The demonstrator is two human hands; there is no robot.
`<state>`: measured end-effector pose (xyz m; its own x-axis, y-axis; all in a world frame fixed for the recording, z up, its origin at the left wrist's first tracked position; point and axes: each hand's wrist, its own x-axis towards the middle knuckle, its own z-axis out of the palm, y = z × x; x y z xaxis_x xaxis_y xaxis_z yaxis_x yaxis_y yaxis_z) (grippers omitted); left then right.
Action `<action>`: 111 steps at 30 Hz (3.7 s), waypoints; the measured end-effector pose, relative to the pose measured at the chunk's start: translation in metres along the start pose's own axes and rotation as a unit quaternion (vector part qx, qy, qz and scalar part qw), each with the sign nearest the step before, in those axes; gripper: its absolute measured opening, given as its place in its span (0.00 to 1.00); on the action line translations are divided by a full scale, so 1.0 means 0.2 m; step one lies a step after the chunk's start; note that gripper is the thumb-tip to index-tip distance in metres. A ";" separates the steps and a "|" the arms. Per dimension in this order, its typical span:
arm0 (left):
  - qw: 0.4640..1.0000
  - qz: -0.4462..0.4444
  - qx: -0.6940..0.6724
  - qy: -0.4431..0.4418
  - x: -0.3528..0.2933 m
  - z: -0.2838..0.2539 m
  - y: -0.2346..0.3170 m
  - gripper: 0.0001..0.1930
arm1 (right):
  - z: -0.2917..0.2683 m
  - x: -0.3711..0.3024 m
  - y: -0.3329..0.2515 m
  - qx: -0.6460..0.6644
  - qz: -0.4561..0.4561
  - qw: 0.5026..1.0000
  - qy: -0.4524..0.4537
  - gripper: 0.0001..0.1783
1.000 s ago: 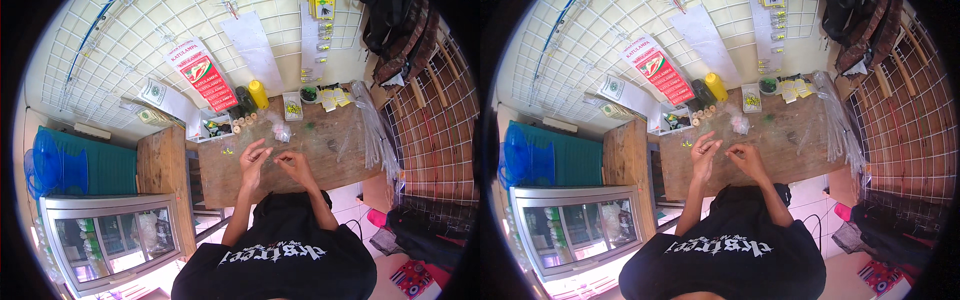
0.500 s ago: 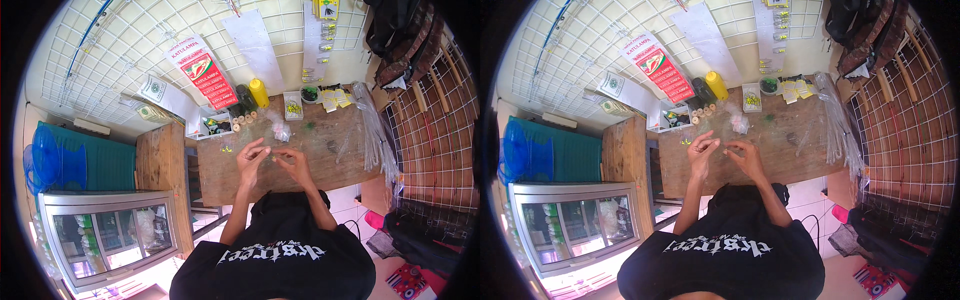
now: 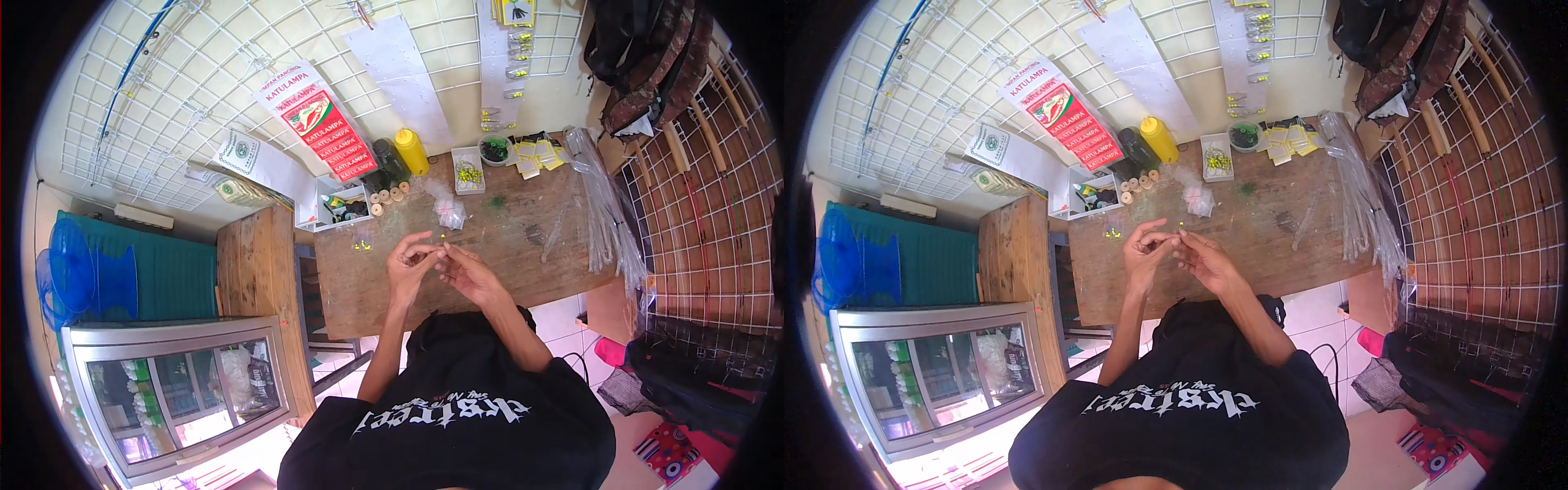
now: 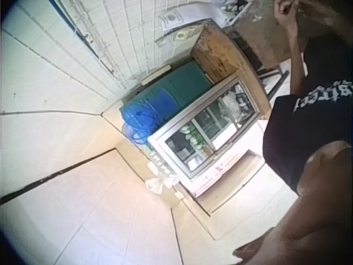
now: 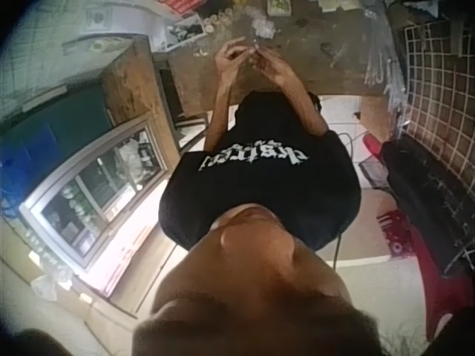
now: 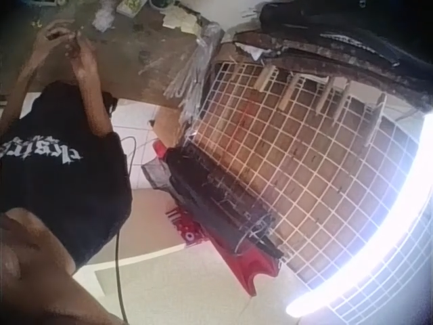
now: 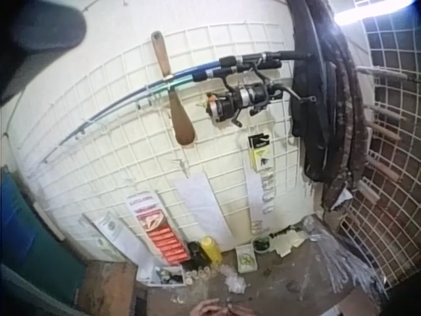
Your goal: Assembling and organizing small fishing lures, beads, and tackle components at a workbench.
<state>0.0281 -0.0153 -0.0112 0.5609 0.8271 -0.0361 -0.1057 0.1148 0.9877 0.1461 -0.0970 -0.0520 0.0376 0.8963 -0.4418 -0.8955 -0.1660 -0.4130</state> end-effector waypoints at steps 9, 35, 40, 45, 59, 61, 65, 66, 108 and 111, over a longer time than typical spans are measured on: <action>0.999 -0.018 0.012 -0.046 -0.04 -0.06 -0.08 0.18 | 0.01 -0.01 -0.01 0.013 -0.012 1.000 0.025 0.10; 0.979 0.043 0.165 -0.110 -0.01 -0.13 0.02 0.08 | 0.09 -0.06 -0.05 -0.511 -0.370 0.774 0.051 0.07; 0.986 0.044 0.121 -0.102 0.00 -0.14 -0.02 0.05 | 0.10 -0.08 -0.08 -0.520 -0.336 0.785 0.029 0.07; 0.999 0.011 0.018 0.045 -0.01 -0.15 0.00 0.06 | 0.05 -0.10 -0.08 -0.538 -0.299 0.787 0.036 0.07; 0.986 0.037 -0.021 0.164 -0.06 -0.23 -0.03 0.06 | -0.44 0.53 -0.61 -0.687 -0.318 0.636 0.148 0.06; 0.985 0.044 -0.016 0.167 -0.07 -0.24 -0.04 0.06 | -0.41 0.66 -0.66 -0.690 -0.333 0.623 0.160 0.05; 0.983 0.040 -0.011 0.178 -0.09 -0.25 -0.03 0.05 | -0.41 0.87 -0.66 -0.859 -0.303 0.383 0.156 0.04; 0.983 0.039 0.000 0.178 -0.09 -0.26 -0.03 0.05 | -0.42 0.91 -0.66 -0.894 -0.266 0.314 0.176 0.05; 0.997 0.032 0.005 0.072 0.01 -0.18 0.13 0.09 | 0.15 0.17 -0.70 -0.517 -0.272 0.806 -0.096 0.06; 0.997 0.026 0.017 0.068 0.02 -0.17 0.16 0.09 | 0.21 0.12 -0.63 -0.509 -0.276 0.809 -0.100 0.06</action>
<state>-0.0014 0.0117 0.0158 0.4382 0.8989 -0.0024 -0.1029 0.0527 0.9933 0.2413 -0.0372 0.0223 0.1445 0.9810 0.1297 0.0659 0.1213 -0.9904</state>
